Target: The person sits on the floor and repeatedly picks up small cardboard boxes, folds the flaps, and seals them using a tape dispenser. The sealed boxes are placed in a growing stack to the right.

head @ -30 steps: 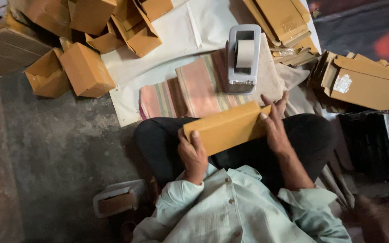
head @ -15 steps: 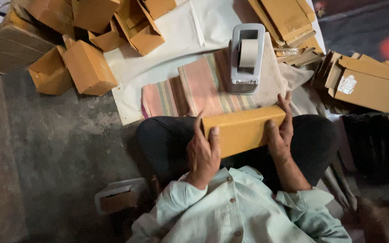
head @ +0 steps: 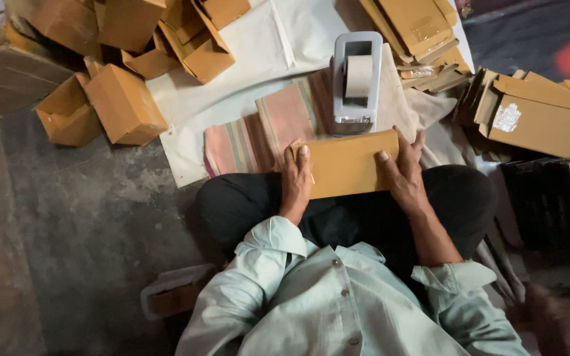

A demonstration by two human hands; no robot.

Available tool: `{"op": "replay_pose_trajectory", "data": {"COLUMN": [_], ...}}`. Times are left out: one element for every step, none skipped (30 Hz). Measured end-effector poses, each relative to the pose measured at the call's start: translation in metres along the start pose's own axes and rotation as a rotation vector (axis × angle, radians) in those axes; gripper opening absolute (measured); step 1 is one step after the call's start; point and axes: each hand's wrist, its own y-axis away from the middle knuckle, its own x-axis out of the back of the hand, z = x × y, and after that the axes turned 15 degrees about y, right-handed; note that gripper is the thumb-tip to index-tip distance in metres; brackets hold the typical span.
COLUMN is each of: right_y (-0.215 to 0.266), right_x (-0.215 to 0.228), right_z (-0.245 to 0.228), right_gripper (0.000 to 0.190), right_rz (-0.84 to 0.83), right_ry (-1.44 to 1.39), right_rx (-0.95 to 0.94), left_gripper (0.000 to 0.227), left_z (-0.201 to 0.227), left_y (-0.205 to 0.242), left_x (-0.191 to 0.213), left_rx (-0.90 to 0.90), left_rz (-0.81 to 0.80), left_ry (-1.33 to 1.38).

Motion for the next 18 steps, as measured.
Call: {"op": "replay_pose_trajectory", "data": {"right_y": [-0.002, -0.003, -0.004, -0.004, -0.003, -0.004, -0.005, -0.004, -0.003, -0.002, -0.001, 0.001, 0.003, 0.005, 0.006, 0.007, 0.008, 0.01], "right_x": [0.0, 0.001, 0.002, 0.001, 0.0, -0.001, -0.002, -0.001, -0.002, -0.002, -0.002, -0.002, -0.002, -0.002, 0.0, 0.002, 0.004, 0.005], "right_z": [0.0, 0.0, 0.0, 0.0, -0.001, -0.001, -0.002, -0.002, -0.003, -0.004, -0.005, -0.006, -0.007, -0.008, -0.009, -0.009, -0.01, -0.01], "right_gripper": [0.061, 0.061, 0.06, 0.059, 0.059, 0.058, 0.058, 0.058, 0.057, 0.056, 0.056, 0.058, 0.061, 0.064, 0.063, 0.063, 0.063, 0.065], "right_rz": [0.012, 0.017, 0.03, 0.04, 0.05, 0.039, 0.029, 0.025, 0.028, 0.033, 0.038, 0.006, -0.026, -0.06, -0.061, -0.069, -0.078, -0.113], "right_ry": [-0.054, -0.105, -0.155, -0.207, -0.258, -0.227, -0.196, -0.165, -0.093, -0.02, 0.055, 0.061, 0.068, 0.075, 0.067, 0.056, 0.045, -0.007], "right_rx": [-0.061, -0.123, -0.147, -0.169, -0.192, -0.211, -0.23, -0.251, -0.197, -0.144, -0.091, -0.056, -0.022, 0.012, 0.021, 0.035, 0.048, -0.017], "left_gripper": [0.052, 0.053, 0.053, 0.053, 0.053, 0.053, 0.053, 0.052, 0.051, 0.051, 0.05, 0.049, 0.048, 0.048, 0.047, 0.047, 0.047, 0.047], "left_z": [-0.003, -0.006, -0.008, -0.01, -0.011, -0.012, -0.013, -0.013, -0.014, -0.015, -0.015, -0.015, -0.014, -0.014, -0.013, -0.011, -0.009, -0.007], "left_y": [-0.001, -0.001, -0.001, 0.0, 0.001, 0.001, 0.001, 0.0, 0.0, 0.0, 0.001, 0.001, 0.002, 0.003, 0.004, 0.005, 0.006, 0.008], "left_x": [-0.001, -0.003, -0.005, -0.006, -0.007, -0.008, -0.009, -0.01, -0.009, -0.009, -0.006, -0.001, 0.004, 0.007, 0.009, 0.011, 0.01, 0.009], "left_rx": [0.008, -0.041, -0.09, -0.14, -0.115, -0.093, -0.071, -0.074, -0.077, -0.081, -0.103, -0.127, -0.151, -0.148, -0.146, -0.143, -0.123, -0.102], "left_rz": [-0.001, -0.04, -0.078, -0.114, -0.082, -0.053, -0.025, -0.002, 0.022, 0.043, 0.055, 0.069, 0.084, 0.074, 0.065, 0.065, 0.063, 0.06], "left_ry": [0.014, 0.075, 0.136, 0.195, 0.143, 0.091, 0.038, 0.012, -0.014, -0.038, -0.056, -0.074, -0.092, -0.112, -0.133, -0.156, -0.112, -0.071]}}
